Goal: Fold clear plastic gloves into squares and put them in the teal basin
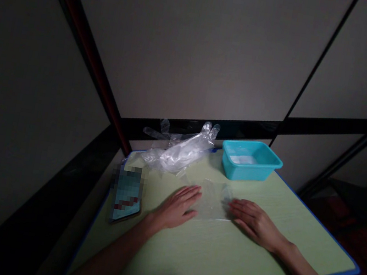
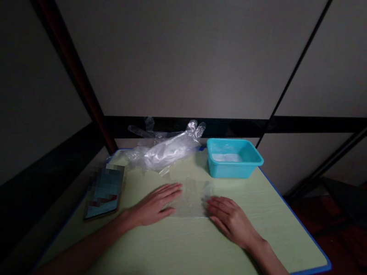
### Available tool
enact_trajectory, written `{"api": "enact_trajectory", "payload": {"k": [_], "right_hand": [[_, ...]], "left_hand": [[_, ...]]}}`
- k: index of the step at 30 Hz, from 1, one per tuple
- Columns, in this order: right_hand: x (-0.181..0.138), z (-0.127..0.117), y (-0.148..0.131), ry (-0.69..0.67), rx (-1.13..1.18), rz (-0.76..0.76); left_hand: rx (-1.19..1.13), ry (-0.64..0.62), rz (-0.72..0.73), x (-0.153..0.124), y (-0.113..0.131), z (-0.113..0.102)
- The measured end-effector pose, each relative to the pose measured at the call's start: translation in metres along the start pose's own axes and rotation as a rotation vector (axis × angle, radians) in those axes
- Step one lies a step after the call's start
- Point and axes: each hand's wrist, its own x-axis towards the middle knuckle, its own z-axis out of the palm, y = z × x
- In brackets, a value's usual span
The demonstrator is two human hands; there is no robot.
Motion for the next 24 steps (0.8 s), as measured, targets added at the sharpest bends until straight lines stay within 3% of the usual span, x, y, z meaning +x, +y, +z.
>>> {"api": "enact_trajectory", "payload": {"k": [3,10,15,24], "right_hand": [[-0.0006,0.0015,-0.0004,-0.005,-0.032,-0.03],[-0.0001,0.0016,-0.0056,-0.058,-0.151,-0.079],[0.0013,0.0021,-0.0057,-0.124,-0.291,-0.125],[-0.0008,0.0099,-0.0039,-0.046,-0.267,-0.12]], "left_hand": [[0.002,0.021,0.016,-0.0007,0.0009,-0.001],[-0.038,0.098,0.229,-0.0036,0.002,0.0011],[-0.016,0.093,0.234,-0.0032,0.0014,0.0025],[0.022,0.07,0.225,-0.0026,0.0021,0.0012]]}}
